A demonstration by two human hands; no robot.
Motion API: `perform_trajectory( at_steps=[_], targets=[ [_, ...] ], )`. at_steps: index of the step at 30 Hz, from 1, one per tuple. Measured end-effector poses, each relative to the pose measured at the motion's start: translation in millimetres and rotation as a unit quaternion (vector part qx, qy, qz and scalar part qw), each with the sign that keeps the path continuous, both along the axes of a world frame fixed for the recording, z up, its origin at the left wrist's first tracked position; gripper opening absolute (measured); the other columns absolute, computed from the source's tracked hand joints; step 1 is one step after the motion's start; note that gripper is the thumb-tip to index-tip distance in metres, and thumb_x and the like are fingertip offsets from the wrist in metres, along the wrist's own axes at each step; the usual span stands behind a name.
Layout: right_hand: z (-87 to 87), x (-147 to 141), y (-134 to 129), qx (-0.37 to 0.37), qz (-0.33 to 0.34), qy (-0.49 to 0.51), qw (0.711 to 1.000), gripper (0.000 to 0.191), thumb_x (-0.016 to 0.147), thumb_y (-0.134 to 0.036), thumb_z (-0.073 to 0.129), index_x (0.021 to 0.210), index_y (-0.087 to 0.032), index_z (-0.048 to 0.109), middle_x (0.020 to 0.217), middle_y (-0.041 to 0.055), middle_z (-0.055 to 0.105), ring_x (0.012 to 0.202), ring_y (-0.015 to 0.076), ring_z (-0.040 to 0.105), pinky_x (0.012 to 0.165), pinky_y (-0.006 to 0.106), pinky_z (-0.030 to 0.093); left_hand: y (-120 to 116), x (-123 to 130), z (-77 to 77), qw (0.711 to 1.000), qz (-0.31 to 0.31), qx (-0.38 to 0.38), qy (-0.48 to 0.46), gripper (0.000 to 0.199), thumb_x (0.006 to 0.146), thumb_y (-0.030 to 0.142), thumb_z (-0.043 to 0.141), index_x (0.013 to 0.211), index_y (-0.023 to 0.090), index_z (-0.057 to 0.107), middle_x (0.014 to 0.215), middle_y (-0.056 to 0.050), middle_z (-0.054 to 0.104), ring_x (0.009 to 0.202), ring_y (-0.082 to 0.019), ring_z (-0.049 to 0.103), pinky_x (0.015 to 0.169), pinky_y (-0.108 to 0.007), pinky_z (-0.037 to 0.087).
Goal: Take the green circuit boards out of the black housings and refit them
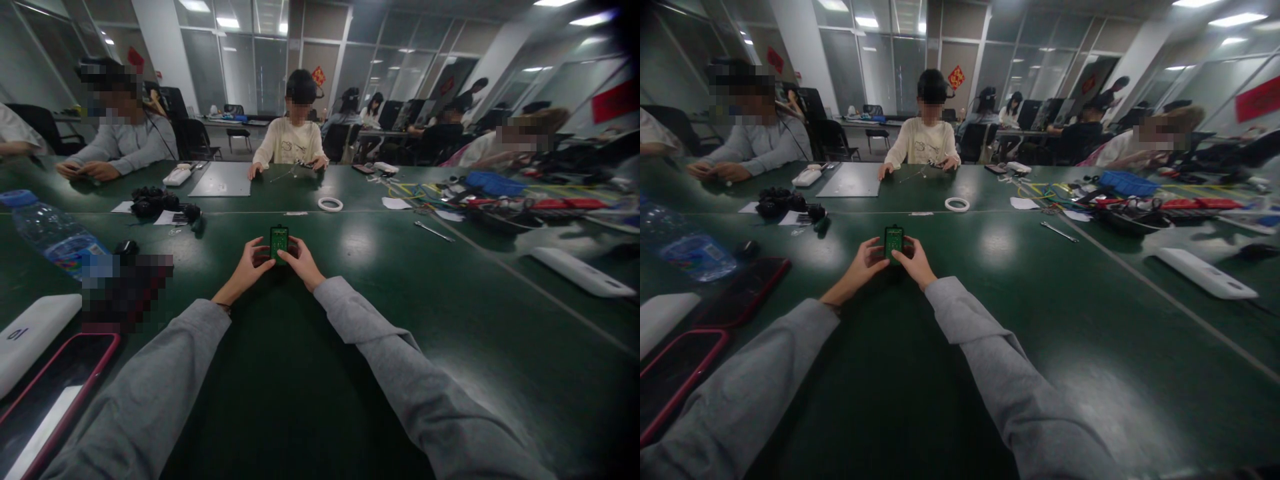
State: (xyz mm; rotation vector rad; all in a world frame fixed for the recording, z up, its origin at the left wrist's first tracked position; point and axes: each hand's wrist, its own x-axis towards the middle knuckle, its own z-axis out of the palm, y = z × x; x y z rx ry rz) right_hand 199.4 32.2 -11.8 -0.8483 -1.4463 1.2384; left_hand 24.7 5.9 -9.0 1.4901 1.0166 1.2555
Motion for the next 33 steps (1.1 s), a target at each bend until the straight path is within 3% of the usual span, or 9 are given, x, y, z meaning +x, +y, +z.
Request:
perform_trajectory(
  at_steps=[12,15,17,19,22,24,27,30,33],
  targets=[
    [0.4,-0.4,1.7,0.002,-0.010,-0.009,1.000,0.059,0.079,-0.036,0.068,0.128,-0.020,0.040,0.114,0.0092,0.060,0.107,0.0207,0.058,0.094,0.038,0.049,2.2,0.2,-0.8,1.000,0.024,-0.002,-0.008,0.064,0.077,0.038,0.067,0.131,0.021,0.037,0.126,-0.012,0.052,0.109,-0.022,0.057,0.097,-0.045,0.046],
    [2.6,2.4,4.2,0.021,-0.044,-0.020,0.999,0.061,0.079,-0.036,0.066,0.130,-0.020,0.037,0.111,0.0094,0.060,0.104,0.0216,0.059,0.093,0.039,0.049,1.8,-0.4,0.9,0.999,0.043,-0.011,-0.003,0.056,0.083,0.042,0.059,0.130,0.021,0.039,0.124,-0.012,0.055,0.107,-0.020,0.058,0.097,-0.043,0.045],
    [4.9,8.1,4.8,0.077,-0.093,-0.067,0.990,0.063,0.080,-0.035,0.065,0.133,-0.021,0.035,0.111,0.0090,0.059,0.103,0.0227,0.058,0.093,0.041,0.048,2.0,-2.3,1.8,0.998,0.062,-0.016,0.005,0.051,0.086,0.044,0.054,0.129,0.021,0.041,0.123,-0.011,0.056,0.104,-0.019,0.059,0.094,-0.042,0.046],
    [8.2,15.5,3.7,0.163,-0.151,-0.154,0.963,0.063,0.080,-0.031,0.065,0.135,-0.023,0.036,0.116,0.0097,0.055,0.107,0.0253,0.054,0.095,0.045,0.044,3.4,-5.1,1.8,0.995,0.094,-0.011,0.008,0.046,0.088,0.045,0.050,0.127,0.020,0.043,0.120,-0.011,0.058,0.100,-0.019,0.060,0.091,-0.040,0.046],
    [14.9,23.5,-1.7,0.276,-0.207,-0.309,0.886,0.060,0.079,-0.020,0.062,0.135,-0.024,0.040,0.122,0.0115,0.049,0.114,0.0309,0.045,0.096,0.049,0.038,6.4,-9.6,0.2,0.989,0.151,-0.002,-0.001,0.040,0.090,0.042,0.046,0.123,0.020,0.045,0.116,-0.010,0.059,0.095,-0.018,0.061,0.087,-0.038,0.047],
    [19.6,23.8,-7.6,0.318,-0.200,-0.394,0.839,0.059,0.078,-0.014,0.060,0.134,-0.024,0.043,0.119,0.0117,0.049,0.112,0.0321,0.044,0.093,0.049,0.037,7.7,-11.5,-1.2,0.985,0.173,0.001,-0.008,0.038,0.090,0.040,0.046,0.122,0.019,0.046,0.114,-0.010,0.060,0.093,-0.018,0.061,0.085,-0.037,0.048],
    [25.4,17.2,-18.0,0.369,-0.139,-0.477,0.785,0.061,0.077,-0.006,0.059,0.133,-0.025,0.043,0.117,0.0105,0.050,0.110,0.0305,0.044,0.090,0.045,0.037,8.4,-12.4,-3.3,0.984,0.176,0.004,-0.009,0.037,0.090,0.039,0.046,0.121,0.019,0.046,0.114,-0.009,0.060,0.093,-0.017,0.061,0.085,-0.038,0.048],
    [28.7,8.6,-26.8,0.397,-0.096,-0.510,0.756,0.063,0.078,-0.005,0.058,0.134,-0.027,0.040,0.121,0.0103,0.048,0.112,0.0297,0.043,0.090,0.043,0.036,9.1,-12.5,-5.4,0.986,0.169,0.007,-0.007,0.036,0.090,0.039,0.047,0.120,0.020,0.047,0.114,-0.009,0.060,0.095,-0.018,0.061,0.088,-0.038,0.048],
    [29.4,4.2,-30.3,0.397,-0.091,-0.514,0.755,0.057,0.081,-0.012,0.063,0.132,-0.026,0.042,0.123,0.0105,0.046,0.113,0.0298,0.042,0.090,0.043,0.036,10.1,-13.0,-7.2,0.986,0.168,0.010,-0.007,0.034,0.089,0.039,0.047,0.118,0.020,0.049,0.112,-0.008,0.061,0.099,-0.018,0.060,0.090,-0.038,0.047]
  ],
)
